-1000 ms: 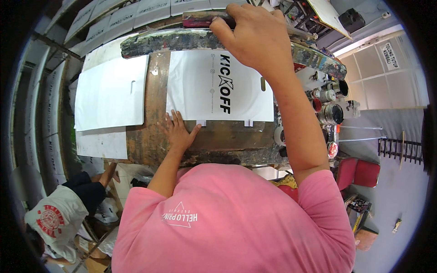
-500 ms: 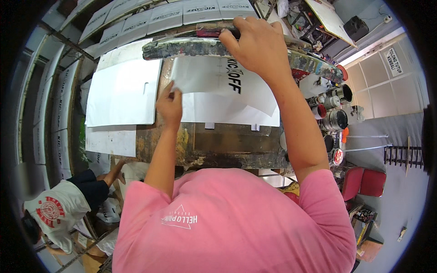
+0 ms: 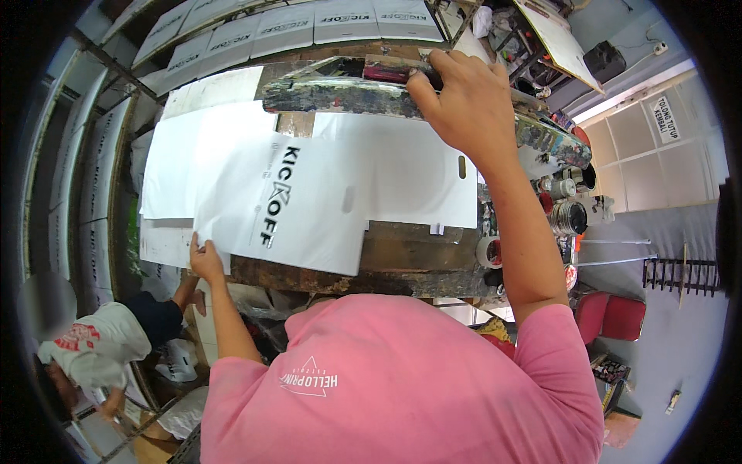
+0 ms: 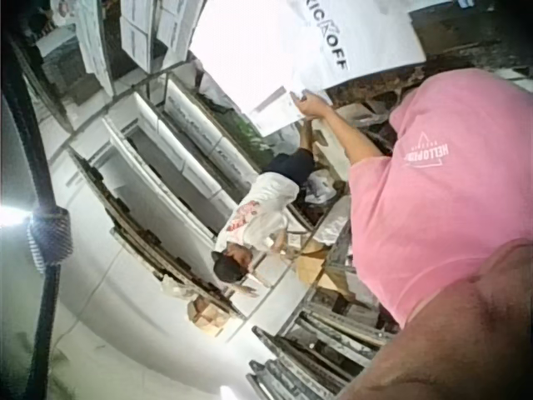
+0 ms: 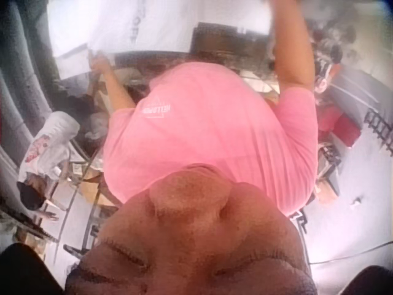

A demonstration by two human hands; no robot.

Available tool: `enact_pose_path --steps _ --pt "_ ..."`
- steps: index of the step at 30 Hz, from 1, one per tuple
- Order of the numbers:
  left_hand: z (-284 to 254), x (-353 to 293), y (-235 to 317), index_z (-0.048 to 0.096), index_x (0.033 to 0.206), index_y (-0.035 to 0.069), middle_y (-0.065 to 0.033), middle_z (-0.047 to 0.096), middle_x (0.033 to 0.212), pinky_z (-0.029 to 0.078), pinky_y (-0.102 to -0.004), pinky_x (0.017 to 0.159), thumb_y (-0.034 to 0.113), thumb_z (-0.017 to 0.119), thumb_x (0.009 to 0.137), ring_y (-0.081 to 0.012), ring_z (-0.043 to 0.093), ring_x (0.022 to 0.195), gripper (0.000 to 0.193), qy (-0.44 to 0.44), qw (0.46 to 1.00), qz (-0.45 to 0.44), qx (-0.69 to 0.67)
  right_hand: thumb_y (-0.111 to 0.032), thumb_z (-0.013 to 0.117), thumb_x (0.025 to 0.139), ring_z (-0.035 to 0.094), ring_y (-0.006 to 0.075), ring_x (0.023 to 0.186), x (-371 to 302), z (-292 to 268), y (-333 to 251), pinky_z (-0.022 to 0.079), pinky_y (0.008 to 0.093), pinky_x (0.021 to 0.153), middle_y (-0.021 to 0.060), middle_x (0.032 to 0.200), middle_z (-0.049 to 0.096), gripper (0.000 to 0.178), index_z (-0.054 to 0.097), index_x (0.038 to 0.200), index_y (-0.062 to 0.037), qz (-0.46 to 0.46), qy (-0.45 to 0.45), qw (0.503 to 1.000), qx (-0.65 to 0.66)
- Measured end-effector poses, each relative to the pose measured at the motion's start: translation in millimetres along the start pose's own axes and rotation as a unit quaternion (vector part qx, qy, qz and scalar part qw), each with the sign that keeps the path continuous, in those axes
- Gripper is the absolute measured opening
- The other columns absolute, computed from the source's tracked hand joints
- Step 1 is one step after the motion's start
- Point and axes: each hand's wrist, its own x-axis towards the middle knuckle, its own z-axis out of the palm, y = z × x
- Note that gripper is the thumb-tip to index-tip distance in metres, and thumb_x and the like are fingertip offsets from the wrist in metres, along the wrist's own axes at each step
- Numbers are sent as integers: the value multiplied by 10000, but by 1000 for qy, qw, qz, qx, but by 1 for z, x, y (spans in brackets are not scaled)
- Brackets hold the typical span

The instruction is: The person performs screen printing on white bags by applying ink with a squeegee across a screen and then lifting the frame to reveal the printed logo.

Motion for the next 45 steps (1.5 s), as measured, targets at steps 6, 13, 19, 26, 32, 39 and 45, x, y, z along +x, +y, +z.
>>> enact_pose_path --steps 6,13,19,26,32,39,45 --pt "-46 59 -61 433 1573 34 -303 498 1503 430 -493 1113 320 732 890 -445 549 1327 799 -16 967 -98 233 -441 592 918 674 321 874 3 -5 -2 418 471 852 132 868 714 446 764 1025 -44 -7 5 1000 -9" --pt "31 -29 194 551 1447 -43 -188 659 1327 507 -334 1043 295 734 1003 -222 640 1194 588 -240 946 -72 -204 -456 598 913 669 353 849 -6 1 -1 418 474 846 154 876 709 449 717 1018 -36 8 -2 1000 -14" --pt "14 -111 365 278 1546 -107 -359 444 1518 433 -543 1173 699 486 1011 -458 540 1361 990 -462 683 -62 -562 -475 607 903 622 304 880 -61 17 -17 405 461 869 134 895 677 655 599 1365 -10 -18 7 1000 -20" --pt "20 -157 266 2 1608 -92 -398 368 1523 438 -521 1169 886 448 892 -477 475 1406 1291 -469 645 -346 -494 -428 697 913 567 311 1030 -174 54 -27 430 463 861 145 1105 626 586 624 1356 -52 -44 -246 968 9" --pt "56 -190 202 64 1631 -33 -357 359 1564 425 -499 1166 944 437 839 -463 437 1439 1312 -471 671 -401 -409 -405 680 960 642 349 1041 -236 112 -5 504 503 844 134 1049 676 350 692 1174 -129 1 -327 935 133" --pt "94 -193 156 -79 1620 -82 -371 239 1622 378 -518 1197 1019 407 756 -472 381 1467 1482 -462 642 -469 -393 -376 743 906 647 336 1062 -291 139 -21 550 484 869 121 1108 677 432 658 1245 -121 -6 -366 922 124" --pt "107 -190 162 78 1629 -76 -352 283 1613 388 -505 1178 1030 358 761 -448 426 1437 1434 -433 672 -516 -308 -323 803 836 596 315 1071 -302 166 -17 526 466 959 109 1121 637 575 625 1324 -78 -50 -283 952 100"
